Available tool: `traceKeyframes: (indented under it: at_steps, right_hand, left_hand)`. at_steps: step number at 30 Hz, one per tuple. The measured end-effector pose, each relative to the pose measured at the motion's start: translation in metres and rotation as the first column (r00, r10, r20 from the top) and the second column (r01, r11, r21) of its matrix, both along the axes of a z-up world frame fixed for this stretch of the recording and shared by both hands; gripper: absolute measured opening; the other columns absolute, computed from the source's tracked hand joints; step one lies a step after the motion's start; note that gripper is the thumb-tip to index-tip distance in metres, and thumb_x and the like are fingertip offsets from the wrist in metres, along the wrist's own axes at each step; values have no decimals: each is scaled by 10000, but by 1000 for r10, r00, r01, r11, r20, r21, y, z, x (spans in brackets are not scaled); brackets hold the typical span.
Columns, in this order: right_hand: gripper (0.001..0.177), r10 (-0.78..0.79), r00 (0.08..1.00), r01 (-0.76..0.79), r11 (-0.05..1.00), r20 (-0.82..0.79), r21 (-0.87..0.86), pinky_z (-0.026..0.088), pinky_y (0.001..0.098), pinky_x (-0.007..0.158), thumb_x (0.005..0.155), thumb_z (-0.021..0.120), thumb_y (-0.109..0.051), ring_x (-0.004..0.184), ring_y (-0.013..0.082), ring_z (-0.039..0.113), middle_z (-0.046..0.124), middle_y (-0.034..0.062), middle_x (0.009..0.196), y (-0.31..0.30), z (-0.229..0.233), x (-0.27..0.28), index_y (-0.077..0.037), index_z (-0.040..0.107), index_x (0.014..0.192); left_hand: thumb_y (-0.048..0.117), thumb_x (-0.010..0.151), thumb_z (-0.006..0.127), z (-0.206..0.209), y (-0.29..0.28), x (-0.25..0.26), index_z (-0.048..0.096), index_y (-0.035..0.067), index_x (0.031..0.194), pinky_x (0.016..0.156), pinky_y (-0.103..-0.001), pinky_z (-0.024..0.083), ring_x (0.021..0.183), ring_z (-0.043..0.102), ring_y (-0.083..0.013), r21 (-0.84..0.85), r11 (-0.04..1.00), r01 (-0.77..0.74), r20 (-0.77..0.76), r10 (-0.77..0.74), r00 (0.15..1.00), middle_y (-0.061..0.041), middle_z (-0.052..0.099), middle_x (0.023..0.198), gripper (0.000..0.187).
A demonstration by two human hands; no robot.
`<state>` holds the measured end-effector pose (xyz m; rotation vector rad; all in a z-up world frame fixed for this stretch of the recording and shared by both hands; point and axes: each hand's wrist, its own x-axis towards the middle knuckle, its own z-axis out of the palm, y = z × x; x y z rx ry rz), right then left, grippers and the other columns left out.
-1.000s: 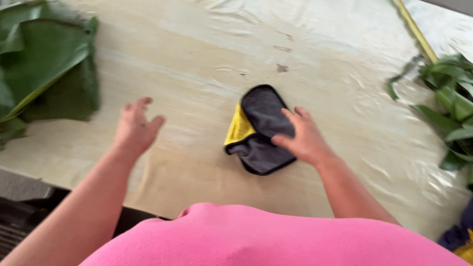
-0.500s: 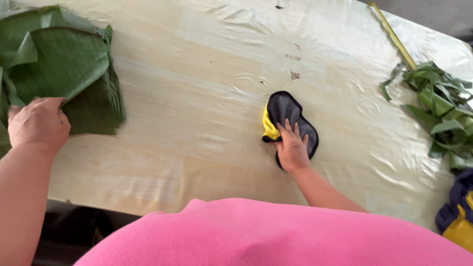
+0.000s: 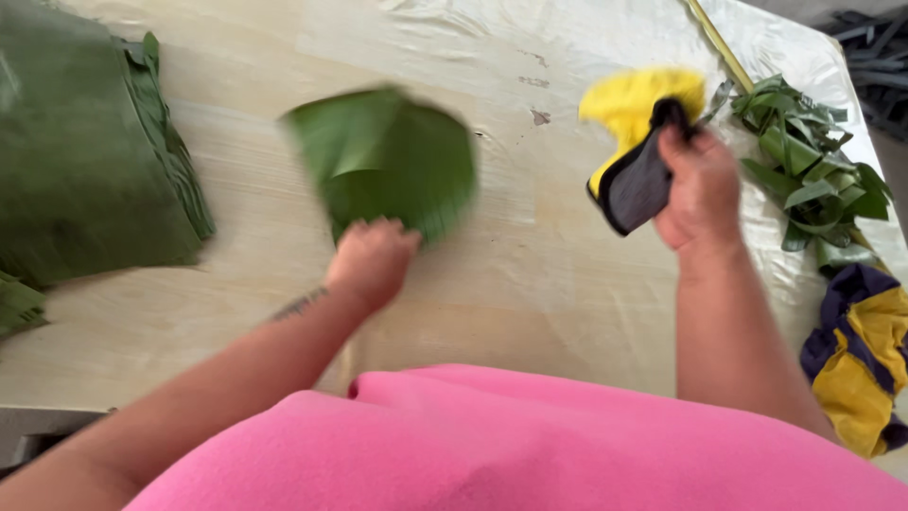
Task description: The person wipes a table surface and then repeatedly wipes individual banana leaves with a cloth. They handle the leaves one at a time, wiping each side and stacking them on the table.
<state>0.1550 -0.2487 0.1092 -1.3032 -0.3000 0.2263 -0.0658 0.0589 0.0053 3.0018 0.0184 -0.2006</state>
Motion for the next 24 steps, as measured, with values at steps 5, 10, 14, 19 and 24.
traceKeyframes:
  at_steps: [5, 10, 14, 19, 24]
  right_hand:
    - [236, 272, 930, -192, 934, 247, -302, 509, 264, 1016, 1053, 591, -13, 1089, 103, 647, 706, 10, 1202, 38, 22, -13, -1, 659, 1279]
    - [171, 392, 888, -251, 852, 242, -459, 482, 237, 879, 1075, 597, -26, 966, 68, 580, 673, -14, 1073, 76, -9, -13, 2, 677, 1223]
    - [184, 414, 885, -316, 869, 212, -380, 502, 239, 903, 1080, 571, -42, 985, 74, 618, 707, -18, 1105, 82, -5, -12, -8, 678, 1226]
    - [328, 597, 705, -236, 705, 382, -669, 536, 294, 809, 937, 657, -79, 853, 168, 656, 720, 73, 983, 87, -21, -48, -27, 646, 1261]
    - [691, 850, 513, -314, 312, 116, -897, 176, 651, 1138, 873, 715, -285, 1493, 443, 221, 309, 169, 1627, 123, -63, -100, -175, 449, 1501]
  left_hand:
    - [168, 907, 597, -13, -30, -40, 487, 86, 1424, 1152, -534, 303, 1460, 328, -334, -98, 994, -46, -9, 46, 999, -190, 406, 1526, 535]
    - [205, 912, 618, -13, -36, -54, 480, 102, 1437, 1168, -543, 286, 1482, 295, -348, -175, 979, -106, 4, 109, 994, -199, 352, 1568, 552]
    - [257, 905, 643, -2, -37, -46, 497, 111, 1430, 1177, -565, 272, 1483, 306, -356, -181, 966, -187, 28, 196, 980, -211, 368, 1552, 564]
    - [280, 891, 665, 8, -39, -44, 503, 115, 1432, 1167, -582, 268, 1470, 311, -370, -140, 961, -240, -44, 236, 971, -224, 375, 1540, 588]
    - [325, 893, 681, 11, -41, -53, 513, 108, 1393, 1195, -573, 251, 1508, 257, -371, -56, 964, -261, -227, 242, 943, -224, 346, 1566, 570]
